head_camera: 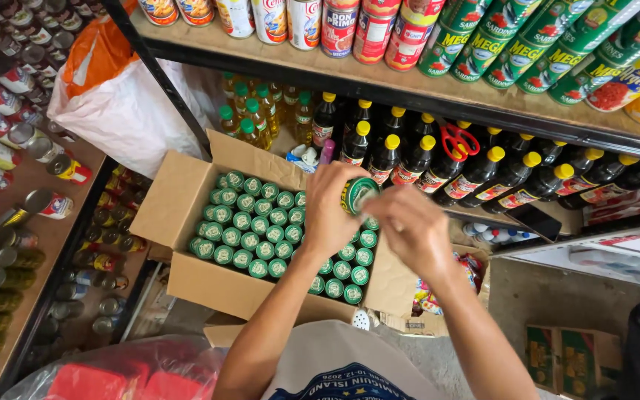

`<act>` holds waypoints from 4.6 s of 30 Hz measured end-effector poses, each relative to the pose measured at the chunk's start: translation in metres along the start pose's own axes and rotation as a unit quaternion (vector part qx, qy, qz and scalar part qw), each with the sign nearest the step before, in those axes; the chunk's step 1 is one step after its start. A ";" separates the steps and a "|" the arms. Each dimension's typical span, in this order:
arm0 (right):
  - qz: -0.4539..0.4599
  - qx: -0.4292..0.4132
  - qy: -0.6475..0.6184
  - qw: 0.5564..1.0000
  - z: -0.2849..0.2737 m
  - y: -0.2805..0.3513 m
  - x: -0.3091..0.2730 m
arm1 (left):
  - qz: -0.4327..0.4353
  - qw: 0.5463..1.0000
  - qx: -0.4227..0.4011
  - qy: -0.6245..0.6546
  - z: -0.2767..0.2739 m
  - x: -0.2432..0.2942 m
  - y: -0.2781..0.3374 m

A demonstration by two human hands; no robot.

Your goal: Cleaning canned goods with a cloth and placing them onto a grocery shelf.

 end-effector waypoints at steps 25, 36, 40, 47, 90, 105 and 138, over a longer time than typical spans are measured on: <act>0.051 -0.008 0.094 0.994 0.000 -0.021 0.015 | 0.003 0.998 0.038 -0.042 0.005 -0.012 0.000; 0.031 0.014 0.079 0.996 -0.006 -0.008 0.022 | 0.016 0.998 0.037 -0.044 0.004 -0.002 0.003; 0.038 0.016 0.030 0.999 -0.003 -0.013 0.002 | 0.008 0.999 0.036 -0.029 0.016 -0.012 0.008; 0.056 0.009 0.048 0.997 -0.007 -0.007 0.008 | 0.005 0.999 0.030 -0.022 0.010 -0.004 0.005; -0.053 0.117 0.072 0.989 -0.114 0.024 -0.014 | -0.510 0.577 0.175 0.613 0.196 -0.067 0.084; -0.041 0.148 0.029 0.988 -0.168 0.034 0.007 | -0.465 0.657 0.177 0.566 0.225 -0.008 0.020; 0.126 0.200 0.098 0.967 -0.212 0.013 0.272 | 0.294 0.887 0.163 -0.315 0.169 0.085 -0.288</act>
Point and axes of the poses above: each hand's wrist, its own y-axis away from the middle knuckle, its own z-axis out of the palm, x = y × z, the point moved 10 cm from there along -y, towards the middle knuckle, and after that the axes turned 2 degrees about z, right-handed, at the moved point
